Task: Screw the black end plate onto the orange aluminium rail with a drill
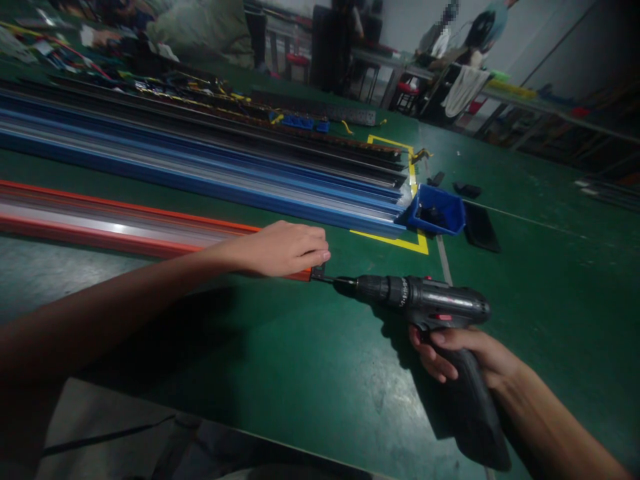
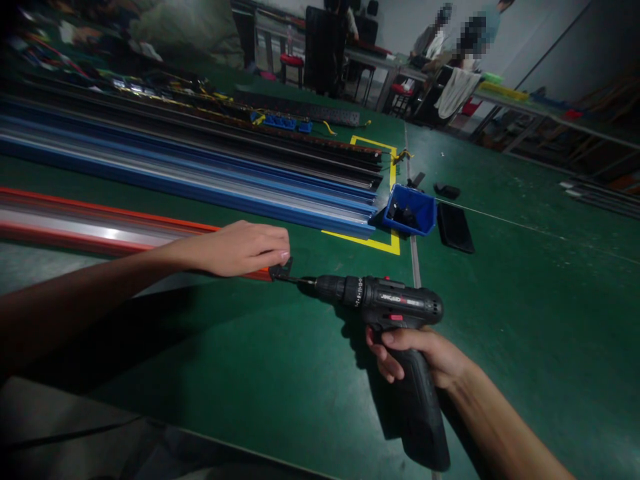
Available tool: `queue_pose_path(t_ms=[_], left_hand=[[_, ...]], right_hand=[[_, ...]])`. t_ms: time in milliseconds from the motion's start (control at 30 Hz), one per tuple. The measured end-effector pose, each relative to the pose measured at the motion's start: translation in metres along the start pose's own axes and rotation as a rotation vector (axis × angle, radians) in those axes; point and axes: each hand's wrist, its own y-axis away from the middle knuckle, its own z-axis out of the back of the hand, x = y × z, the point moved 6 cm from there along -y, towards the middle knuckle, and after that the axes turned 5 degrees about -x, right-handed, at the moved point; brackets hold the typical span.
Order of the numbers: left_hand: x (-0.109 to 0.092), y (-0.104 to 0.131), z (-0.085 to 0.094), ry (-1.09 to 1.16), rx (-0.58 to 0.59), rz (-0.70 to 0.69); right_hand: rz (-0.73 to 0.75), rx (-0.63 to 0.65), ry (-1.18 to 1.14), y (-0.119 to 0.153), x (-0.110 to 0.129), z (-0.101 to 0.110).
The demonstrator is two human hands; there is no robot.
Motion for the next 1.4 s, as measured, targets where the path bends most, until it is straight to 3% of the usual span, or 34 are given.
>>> queue_pose_path(t_ms=[1400], left_hand=[[-0.0027, -0.0001, 0.0019, 0.000, -0.006, -0.002]], right_hand=[[0.012, -0.007, 0.018, -0.0007, 0.0010, -0.0032]])
